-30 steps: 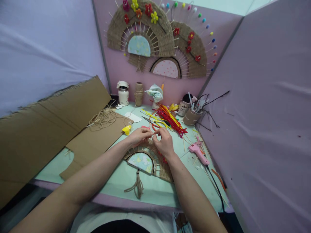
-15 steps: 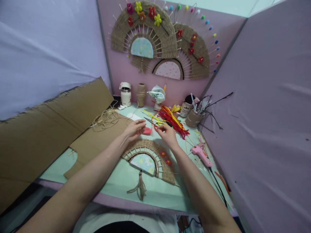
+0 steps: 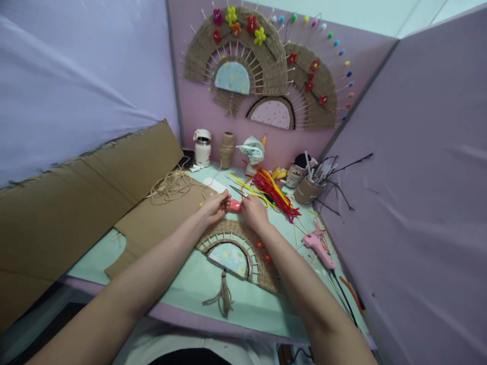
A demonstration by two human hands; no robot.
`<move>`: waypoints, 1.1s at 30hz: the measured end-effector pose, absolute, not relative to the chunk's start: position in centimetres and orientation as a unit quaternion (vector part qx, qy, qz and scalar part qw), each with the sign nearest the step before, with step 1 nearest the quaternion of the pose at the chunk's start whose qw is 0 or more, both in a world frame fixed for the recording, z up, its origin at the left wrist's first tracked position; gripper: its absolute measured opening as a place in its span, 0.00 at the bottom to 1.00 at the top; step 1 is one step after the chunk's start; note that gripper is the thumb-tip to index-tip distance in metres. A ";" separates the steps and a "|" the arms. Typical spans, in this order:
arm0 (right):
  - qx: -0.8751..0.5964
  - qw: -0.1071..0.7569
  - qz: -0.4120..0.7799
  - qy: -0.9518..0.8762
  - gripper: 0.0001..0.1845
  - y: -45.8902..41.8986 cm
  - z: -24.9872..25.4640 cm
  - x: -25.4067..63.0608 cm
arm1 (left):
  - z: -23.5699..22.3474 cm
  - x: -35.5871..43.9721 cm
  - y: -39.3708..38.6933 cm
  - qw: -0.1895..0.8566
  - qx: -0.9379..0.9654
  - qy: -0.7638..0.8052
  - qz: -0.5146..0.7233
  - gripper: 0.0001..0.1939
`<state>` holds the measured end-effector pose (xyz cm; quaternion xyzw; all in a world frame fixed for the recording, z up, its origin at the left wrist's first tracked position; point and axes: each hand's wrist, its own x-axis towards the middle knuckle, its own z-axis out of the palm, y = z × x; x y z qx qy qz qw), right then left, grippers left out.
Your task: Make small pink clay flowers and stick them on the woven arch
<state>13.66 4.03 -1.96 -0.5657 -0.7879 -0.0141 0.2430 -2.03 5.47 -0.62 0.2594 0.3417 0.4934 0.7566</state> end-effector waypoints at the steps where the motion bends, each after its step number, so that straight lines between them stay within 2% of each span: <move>1: -0.563 0.239 -0.018 -0.791 0.10 3.9 -2.0 13.8 | -0.7 -2.0 5.4 0.757 0.255 0.347 0.491 0.14; 6: -0.541 0.285 -0.015 -0.791 0.11 3.7 -2.3 14.7 | -0.7 -1.8 5.2 0.760 0.249 0.346 0.490 0.12; 13: -0.527 0.320 0.013 -0.787 0.12 3.8 -2.8 14.9 | -1.2 -1.7 5.5 0.772 0.253 0.334 0.479 0.03; 19: -0.601 0.263 0.064 -0.752 0.13 4.6 -3.3 14.6 | -1.3 -1.7 5.6 0.787 0.256 0.338 0.449 0.05; 24: -0.621 0.214 0.053 -0.752 0.12 4.9 -3.4 14.6 | -1.2 -1.4 5.0 0.805 0.262 0.342 0.408 0.08; 33: -0.632 0.148 0.031 -0.760 0.13 4.8 -3.2 14.2 | -1.1 -1.6 5.1 0.796 0.237 0.382 0.405 0.08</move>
